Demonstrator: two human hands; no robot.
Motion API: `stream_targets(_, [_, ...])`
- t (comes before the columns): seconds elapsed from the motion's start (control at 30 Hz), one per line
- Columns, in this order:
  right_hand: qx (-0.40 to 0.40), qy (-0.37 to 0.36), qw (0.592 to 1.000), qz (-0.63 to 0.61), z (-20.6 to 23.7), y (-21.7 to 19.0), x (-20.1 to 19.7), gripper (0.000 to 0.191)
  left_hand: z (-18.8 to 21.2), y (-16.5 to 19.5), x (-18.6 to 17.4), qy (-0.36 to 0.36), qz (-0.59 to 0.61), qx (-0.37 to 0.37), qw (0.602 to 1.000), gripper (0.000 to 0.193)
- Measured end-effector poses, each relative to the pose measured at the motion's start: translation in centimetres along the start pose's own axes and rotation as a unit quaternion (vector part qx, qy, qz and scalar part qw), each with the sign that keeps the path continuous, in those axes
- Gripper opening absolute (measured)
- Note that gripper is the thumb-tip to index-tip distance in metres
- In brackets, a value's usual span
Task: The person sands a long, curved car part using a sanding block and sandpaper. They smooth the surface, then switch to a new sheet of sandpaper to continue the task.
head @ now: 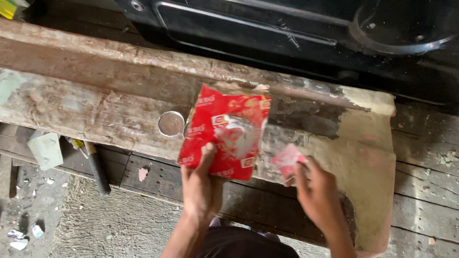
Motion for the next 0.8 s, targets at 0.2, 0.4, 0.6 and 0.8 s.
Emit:
stream_targets(0.2, [-0.081, -0.035, 0.934, -0.346, 0.2, 2.3, -0.8, 0.015, 0.1, 1.0, -0.5, 0.005, -0.006, -0.003, 1.000, 0.029])
stream_targets(0.4, [-0.108, -0.035, 0.923, -0.368, 0.3, 1.6, -0.3, 0.016, 1.1, 0.5, 0.9, -0.021, 0.009, -0.059, 0.998, 0.035])
stream_targets(0.6, [-0.086, 0.013, 0.918, -0.386, 0.7, 1.2, -0.5, 0.019, 1.5, 0.4, 1.4, -0.025, 0.035, -0.101, 0.994, 0.037])
stream_targets(0.8, [-0.139, 0.102, 0.940, -0.294, 0.7, 1.3, -1.7, 0.010, 1.7, 0.3, 0.9, -0.035, 0.081, -0.131, 0.987, 0.034])
Point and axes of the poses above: each hand's wrist, its own z-axis away from the middle knuckle, its own x-axis out of the palm, y = z × x, the point moved 2 cm from there along -z, towards the middle knuckle, and after that the axes turned 2 degrees about -z, right-handed, at the moved point
